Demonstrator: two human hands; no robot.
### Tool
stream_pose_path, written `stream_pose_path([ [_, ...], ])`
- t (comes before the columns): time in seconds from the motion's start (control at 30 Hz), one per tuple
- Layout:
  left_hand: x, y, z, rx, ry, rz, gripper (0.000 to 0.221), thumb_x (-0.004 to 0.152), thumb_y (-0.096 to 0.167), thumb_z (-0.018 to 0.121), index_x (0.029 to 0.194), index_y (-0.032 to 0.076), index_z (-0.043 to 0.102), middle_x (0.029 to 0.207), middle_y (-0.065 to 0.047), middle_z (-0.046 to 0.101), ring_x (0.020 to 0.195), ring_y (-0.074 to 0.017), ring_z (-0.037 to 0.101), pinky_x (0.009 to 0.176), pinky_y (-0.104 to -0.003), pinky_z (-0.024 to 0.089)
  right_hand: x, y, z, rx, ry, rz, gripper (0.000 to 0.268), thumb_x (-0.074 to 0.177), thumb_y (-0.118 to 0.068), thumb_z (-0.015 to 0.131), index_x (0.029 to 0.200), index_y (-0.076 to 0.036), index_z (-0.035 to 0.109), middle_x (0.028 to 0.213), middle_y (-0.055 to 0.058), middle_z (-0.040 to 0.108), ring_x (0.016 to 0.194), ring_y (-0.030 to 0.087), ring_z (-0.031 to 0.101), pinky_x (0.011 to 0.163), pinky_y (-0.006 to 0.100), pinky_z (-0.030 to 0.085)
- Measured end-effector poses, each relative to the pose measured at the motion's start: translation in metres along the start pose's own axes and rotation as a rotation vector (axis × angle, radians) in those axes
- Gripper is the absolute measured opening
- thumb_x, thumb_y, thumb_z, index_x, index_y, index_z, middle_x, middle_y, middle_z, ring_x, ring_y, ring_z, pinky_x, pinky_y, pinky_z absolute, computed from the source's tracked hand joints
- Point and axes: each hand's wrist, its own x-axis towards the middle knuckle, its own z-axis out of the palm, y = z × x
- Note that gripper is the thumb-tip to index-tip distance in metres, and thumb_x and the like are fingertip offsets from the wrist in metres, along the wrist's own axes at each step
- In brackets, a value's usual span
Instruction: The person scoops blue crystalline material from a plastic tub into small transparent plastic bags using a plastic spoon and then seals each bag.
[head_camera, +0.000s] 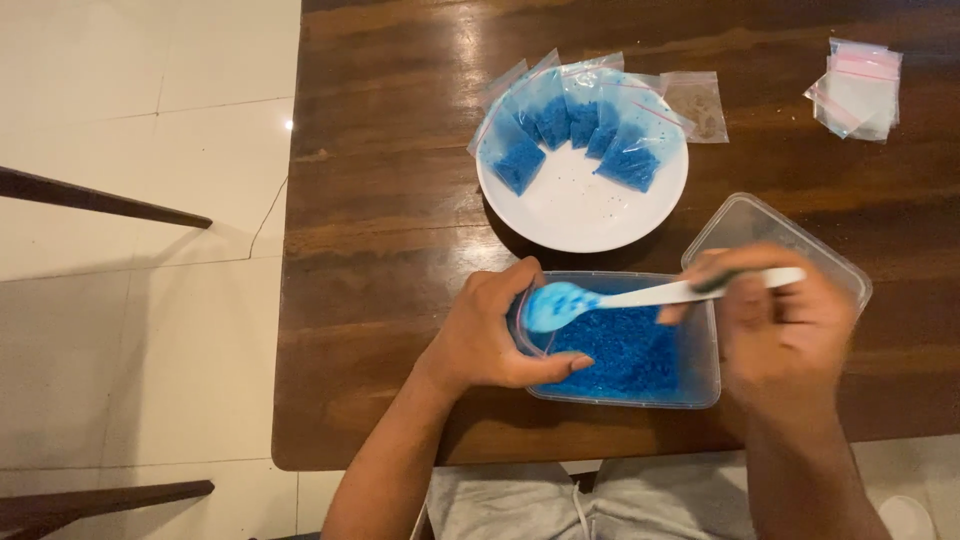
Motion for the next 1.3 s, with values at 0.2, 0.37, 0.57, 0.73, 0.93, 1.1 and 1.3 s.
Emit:
stream_pose_path([
  [0.2,-0.001,0.000,0.005,0.200,0.032,0.106,0.063,0.070,0.057,0.083,0.081,0.009,0.045,0.066,0.002,0.036,0.057,-0.0121,0.030,0.051,-0.031,0.027,-0.015,0.037,-0.024,0.199,0.248,0.058,0.049,0.113,-0.050,0.050,0.094,-0.005,0.052,0.071,0.007,0.046,0.062,0.025,0.059,0.069,0.036,0.053],
  [0.37,0.001,0.000,0.007,0.293,0.001,0.107,0.062,0.072,0.060,0.081,0.079,0.010,0.046,0.062,0.002,0.042,0.052,-0.0110,0.035,0.048,-0.031,0.030,-0.029,0.057,-0.038,0.220,0.293,0.080,0.045,0.115,-0.047,0.052,0.097,-0.005,0.052,0.084,0.008,0.050,0.064,0.024,0.059,0.078,0.040,0.054],
  [0.57,0.008,0.009,0.011,0.404,-0.119,0.020,0.062,0.073,0.069,0.072,0.086,0.012,0.054,0.062,0.001,0.057,0.050,-0.0156,0.056,0.050,-0.033,0.042,-0.038,0.063,-0.038,0.305,0.301,0.098,0.039,0.113,-0.043,0.054,0.098,-0.007,0.052,0.081,0.007,0.051,0.063,0.026,0.059,0.069,0.039,0.056],
  [0.73,0.017,0.012,0.017,0.442,-0.147,0.036,0.064,0.073,0.070,0.073,0.085,0.011,0.052,0.058,0.002,0.053,0.047,-0.0161,0.053,0.048,-0.034,0.038,-0.042,0.072,-0.049,0.308,0.231,0.079,0.040,0.112,-0.041,0.053,0.093,-0.006,0.056,0.063,0.012,0.051,0.059,0.025,0.059,0.064,0.034,0.050],
  [0.93,0.029,0.016,0.026,0.495,-0.242,-0.022,0.065,0.074,0.070,0.075,0.088,0.012,0.049,0.060,0.001,0.053,0.047,-0.0176,0.048,0.046,-0.037,0.037,-0.051,0.082,-0.065,0.357,0.354,0.145,0.038,0.114,-0.037,0.055,0.091,-0.007,0.055,0.078,0.006,0.051,0.058,0.023,0.056,0.061,0.034,0.047],
  [1.1,0.048,0.034,0.033,0.527,-0.417,-0.080,0.070,0.074,0.073,0.068,0.102,0.010,0.053,0.085,-0.005,0.064,0.065,-0.0224,0.062,0.051,-0.038,0.049,-0.053,0.082,-0.071,0.337,0.424,0.081,0.033,0.116,-0.038,0.053,0.099,-0.009,0.053,0.083,0.006,0.055,0.059,0.025,0.057,0.074,0.042,0.051],
  [1.3,0.054,0.035,0.037,0.541,-0.453,-0.123,0.072,0.072,0.072,0.071,0.106,0.011,0.056,0.093,-0.006,0.069,0.072,-0.0241,0.066,0.055,-0.040,0.053,-0.048,0.065,-0.074,0.289,0.428,0.095,0.044,0.117,-0.047,0.050,0.094,-0.010,0.045,0.062,0.012,0.042,0.057,0.024,0.050,0.082,0.041,0.045],
])
